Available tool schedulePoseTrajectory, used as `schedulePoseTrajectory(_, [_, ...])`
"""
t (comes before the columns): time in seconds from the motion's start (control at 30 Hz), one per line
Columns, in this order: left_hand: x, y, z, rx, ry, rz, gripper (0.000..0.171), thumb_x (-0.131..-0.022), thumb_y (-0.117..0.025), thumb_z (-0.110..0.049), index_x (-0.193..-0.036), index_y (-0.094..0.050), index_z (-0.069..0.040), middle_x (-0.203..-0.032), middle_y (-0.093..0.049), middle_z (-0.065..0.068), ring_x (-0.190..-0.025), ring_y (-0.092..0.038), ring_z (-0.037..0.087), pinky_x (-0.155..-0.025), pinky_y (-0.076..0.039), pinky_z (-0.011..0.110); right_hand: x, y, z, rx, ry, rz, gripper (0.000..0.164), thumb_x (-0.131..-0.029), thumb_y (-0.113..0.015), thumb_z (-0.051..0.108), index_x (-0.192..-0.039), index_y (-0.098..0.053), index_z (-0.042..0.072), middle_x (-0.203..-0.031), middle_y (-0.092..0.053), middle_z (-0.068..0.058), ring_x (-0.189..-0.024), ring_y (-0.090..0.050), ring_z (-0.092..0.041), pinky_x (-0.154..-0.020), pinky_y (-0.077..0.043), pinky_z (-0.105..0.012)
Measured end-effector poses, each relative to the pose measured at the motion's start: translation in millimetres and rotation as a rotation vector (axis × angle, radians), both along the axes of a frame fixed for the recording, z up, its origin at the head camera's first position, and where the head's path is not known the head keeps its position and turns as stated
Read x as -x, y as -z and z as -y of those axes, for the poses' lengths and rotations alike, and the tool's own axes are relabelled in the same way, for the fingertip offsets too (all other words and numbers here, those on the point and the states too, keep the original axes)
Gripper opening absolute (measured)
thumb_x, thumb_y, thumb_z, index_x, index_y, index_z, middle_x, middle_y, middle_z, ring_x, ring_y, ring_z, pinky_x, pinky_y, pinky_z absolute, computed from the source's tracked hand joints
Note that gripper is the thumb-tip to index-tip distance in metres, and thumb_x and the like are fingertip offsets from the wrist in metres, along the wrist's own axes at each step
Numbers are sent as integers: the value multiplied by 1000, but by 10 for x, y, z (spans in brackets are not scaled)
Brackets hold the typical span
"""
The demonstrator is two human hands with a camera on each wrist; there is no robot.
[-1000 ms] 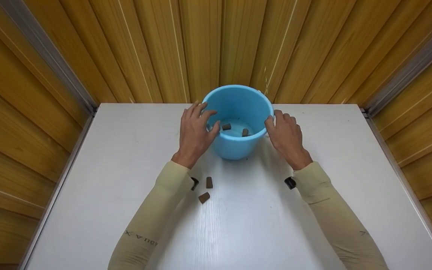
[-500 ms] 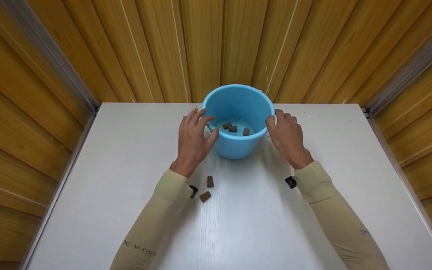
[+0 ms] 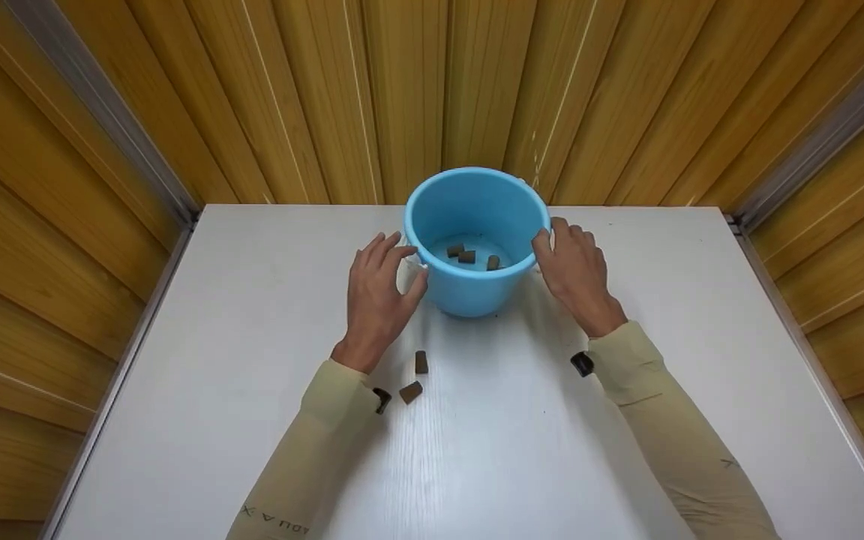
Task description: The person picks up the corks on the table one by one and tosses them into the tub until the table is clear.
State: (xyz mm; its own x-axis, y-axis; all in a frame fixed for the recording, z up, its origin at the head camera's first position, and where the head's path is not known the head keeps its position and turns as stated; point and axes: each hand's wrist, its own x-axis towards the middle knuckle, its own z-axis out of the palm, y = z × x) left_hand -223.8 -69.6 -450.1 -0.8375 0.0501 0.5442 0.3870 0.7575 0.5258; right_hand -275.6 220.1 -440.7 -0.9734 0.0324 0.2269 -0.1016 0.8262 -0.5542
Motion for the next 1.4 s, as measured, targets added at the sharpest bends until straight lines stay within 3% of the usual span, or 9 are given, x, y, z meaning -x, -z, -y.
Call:
schedulePoseTrajectory(0.2, [-117,94,37,8,-8,0,35,-95,-81,-21,-125,-72,-6,-147,-62,17,-145,-49,37,-120,-32,63,-2,-11,3,9,-2,2,61,-110,-33,39,-143,-56,-6,-113,-65,-27,-102,-58,-43,-86,-49,-61])
schedulePoseTrajectory(0.43, [-238,236,66,33,-17,47,37,-94,-82,-22,-126,-73,-6,-148,-61,16,-145,-48,37,-121,-30,62,-1,-15,2,7,8,33,60,-111,-34,39,-147,-53,-5,-121,-64,-28,-108,-57,-44,-91,-49,-62])
schedulePoseTrajectory(0.93, [-497,499,156,102,-31,116,34,-93,-82,-25,-121,-75,-7,-145,-63,16,-144,-49,37,-119,-32,64,4,-13,0,-4,10,27,61,-110,-33,40,-145,-54,-6,-117,-65,-28,-105,-59,-44,-88,-50,-62])
schedulePoseTrajectory(1.4, [-731,770,230,111,78,130,30,-91,-84,-26,-114,-77,-8,-139,-67,18,-139,-54,41,-114,-36,69,16,-8,3,-3,15,51,62,-111,-31,40,-147,-51,-6,-121,-64,-29,-108,-58,-45,-91,-50,-63])
